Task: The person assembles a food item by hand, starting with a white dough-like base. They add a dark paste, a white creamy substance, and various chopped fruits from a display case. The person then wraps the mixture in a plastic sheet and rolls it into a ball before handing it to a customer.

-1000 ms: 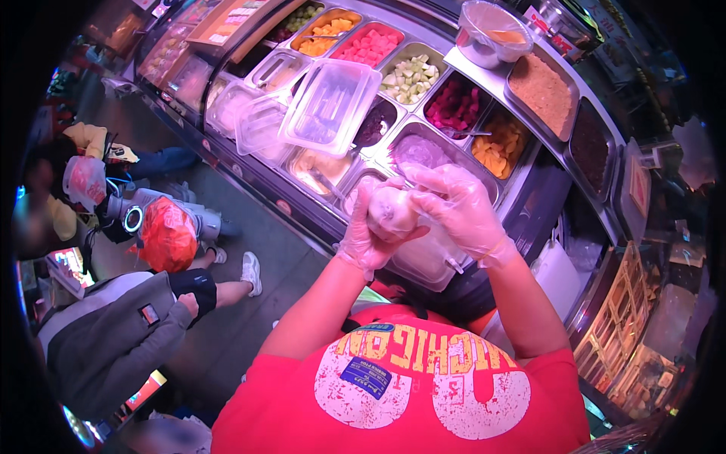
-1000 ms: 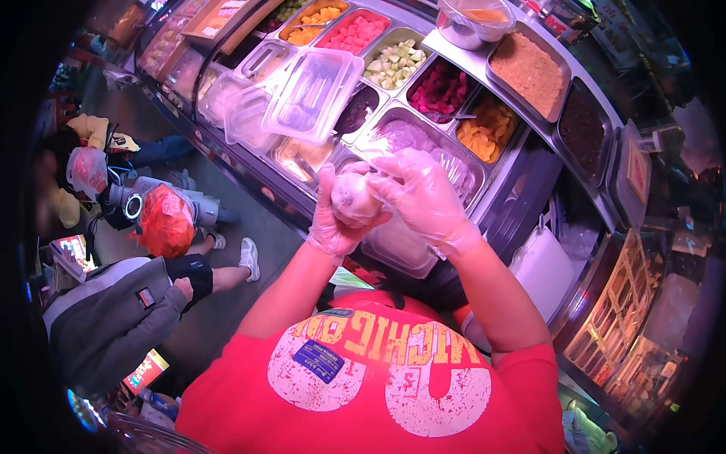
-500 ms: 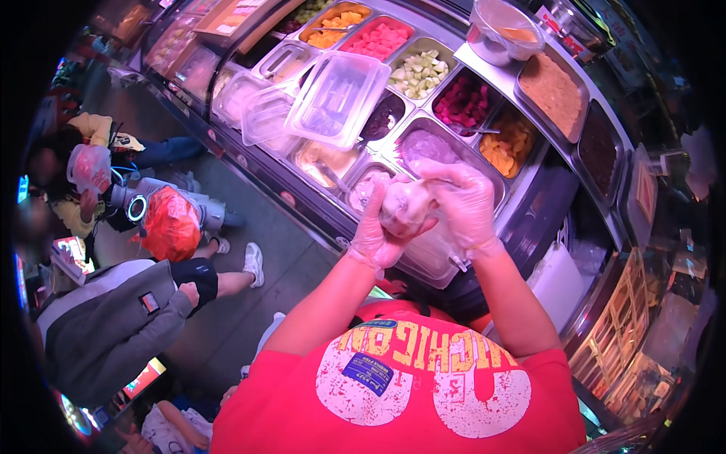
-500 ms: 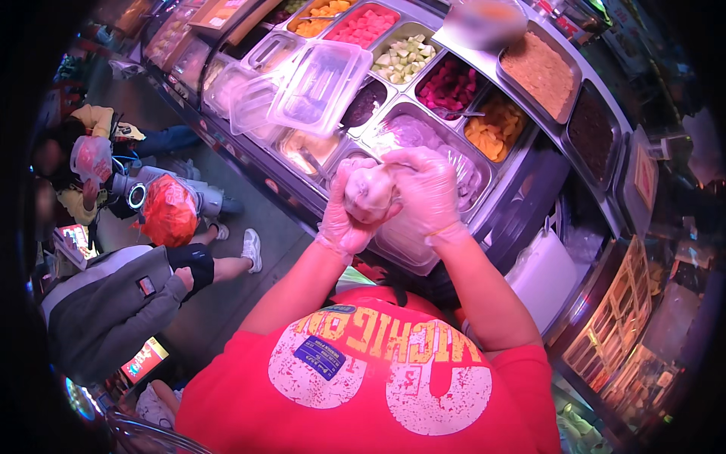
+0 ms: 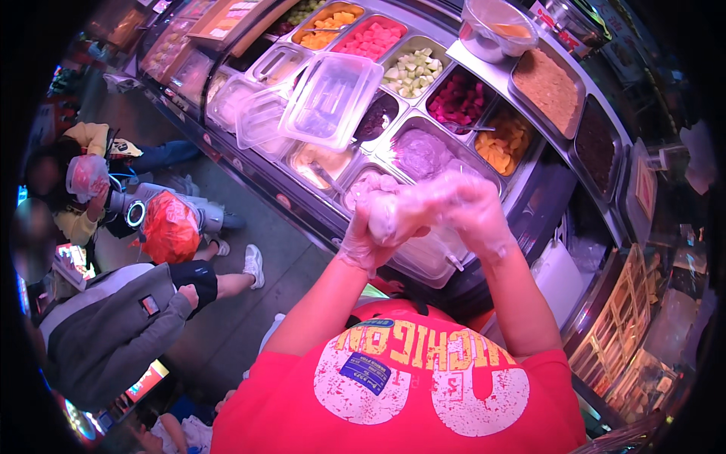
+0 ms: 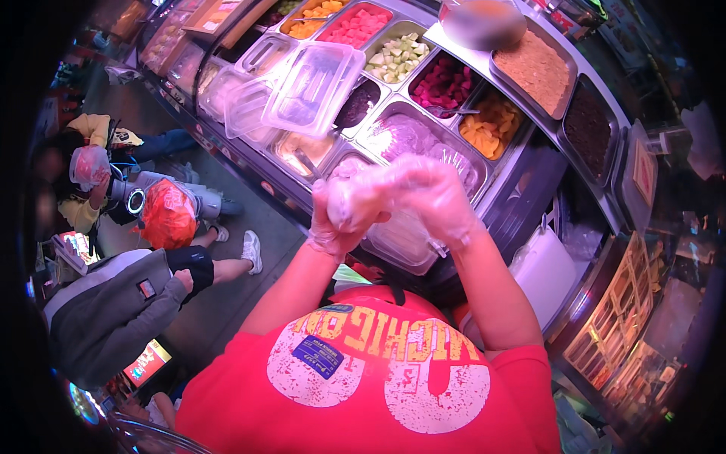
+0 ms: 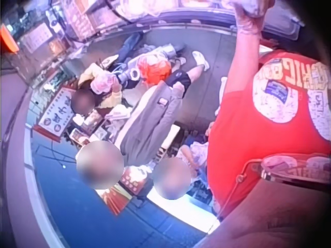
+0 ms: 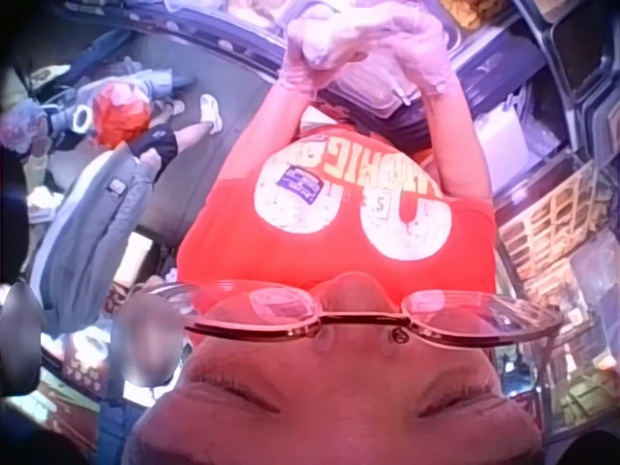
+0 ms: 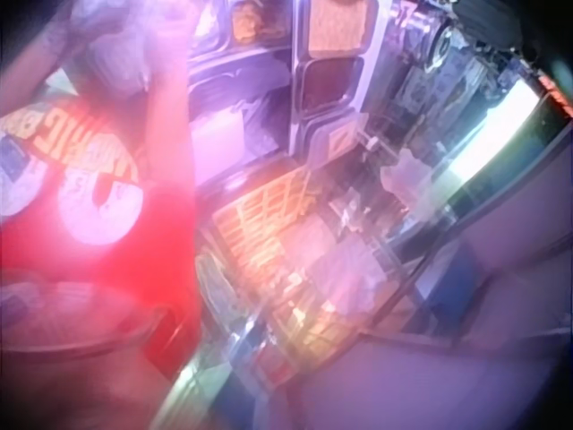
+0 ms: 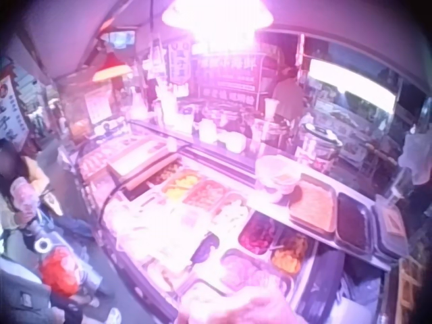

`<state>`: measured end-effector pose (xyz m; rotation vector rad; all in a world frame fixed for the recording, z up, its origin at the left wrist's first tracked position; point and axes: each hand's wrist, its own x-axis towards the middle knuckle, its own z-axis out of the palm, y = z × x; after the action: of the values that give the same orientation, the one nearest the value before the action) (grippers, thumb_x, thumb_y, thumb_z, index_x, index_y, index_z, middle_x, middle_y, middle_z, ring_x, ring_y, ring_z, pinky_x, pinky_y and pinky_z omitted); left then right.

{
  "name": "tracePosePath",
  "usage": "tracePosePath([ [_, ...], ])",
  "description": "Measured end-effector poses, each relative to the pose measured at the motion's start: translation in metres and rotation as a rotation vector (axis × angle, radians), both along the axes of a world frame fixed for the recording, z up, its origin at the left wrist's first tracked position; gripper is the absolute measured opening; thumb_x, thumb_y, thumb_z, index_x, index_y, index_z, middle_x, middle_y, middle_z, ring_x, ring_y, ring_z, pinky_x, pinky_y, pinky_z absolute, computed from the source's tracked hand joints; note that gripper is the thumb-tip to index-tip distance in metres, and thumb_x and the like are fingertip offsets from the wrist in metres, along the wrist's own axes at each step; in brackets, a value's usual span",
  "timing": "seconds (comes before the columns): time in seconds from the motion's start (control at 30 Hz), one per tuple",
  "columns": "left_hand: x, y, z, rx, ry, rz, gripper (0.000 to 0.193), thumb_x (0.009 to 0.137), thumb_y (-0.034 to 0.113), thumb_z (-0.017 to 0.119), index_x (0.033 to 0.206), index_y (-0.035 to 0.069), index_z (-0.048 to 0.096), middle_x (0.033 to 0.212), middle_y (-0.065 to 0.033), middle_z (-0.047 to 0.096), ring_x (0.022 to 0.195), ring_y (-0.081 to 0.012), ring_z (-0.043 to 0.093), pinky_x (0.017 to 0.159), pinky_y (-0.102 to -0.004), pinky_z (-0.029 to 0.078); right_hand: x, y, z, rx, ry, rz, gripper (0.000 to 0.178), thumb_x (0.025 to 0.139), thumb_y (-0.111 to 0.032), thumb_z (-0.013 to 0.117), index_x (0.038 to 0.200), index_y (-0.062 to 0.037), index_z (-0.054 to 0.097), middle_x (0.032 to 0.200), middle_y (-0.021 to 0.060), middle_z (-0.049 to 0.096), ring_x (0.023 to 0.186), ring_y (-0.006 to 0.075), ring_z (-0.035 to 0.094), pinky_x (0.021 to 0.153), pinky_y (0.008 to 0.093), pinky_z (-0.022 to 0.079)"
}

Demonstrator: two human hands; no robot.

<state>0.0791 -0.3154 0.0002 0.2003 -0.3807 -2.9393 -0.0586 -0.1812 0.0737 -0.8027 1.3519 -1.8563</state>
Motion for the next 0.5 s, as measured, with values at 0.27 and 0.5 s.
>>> tracePosePath([
  [0.27, -0.009, -0.007, 0.008, 0.017, 0.253, 0.006, 0.081, 0.065, 0.054, 0.094, 0.129, 0.017, 0.062, 0.154, -0.0229, 0.042, 0.131, -0.0439, 0.054, 0.090, -0.0472, 0.061, 0.027, 0.029, 0.047, -0.088, 0.991, -0.063, 0.030, 0.071, 0.001, 0.079, 0.100, -0.0049, 0.076, 0.103, 0.0092, 0.078, 0.089, 0.0270, 0.072, 0.077, 0.0348, 0.055],
  [0.5, -0.009, -0.003, -0.002, -0.026, 0.187, -0.086, 0.072, 0.074, 0.057, 0.089, 0.125, 0.016, 0.059, 0.134, -0.0184, 0.058, 0.123, -0.0378, 0.060, 0.102, -0.0577, 0.054, 0.058, 0.014, 0.020, 0.152, 0.630, -0.437, 0.033, 0.079, 0.017, 0.068, 0.105, -0.0012, 0.073, 0.099, 0.0106, 0.074, 0.088, 0.0257, 0.072, 0.075, 0.0330, 0.057],
])
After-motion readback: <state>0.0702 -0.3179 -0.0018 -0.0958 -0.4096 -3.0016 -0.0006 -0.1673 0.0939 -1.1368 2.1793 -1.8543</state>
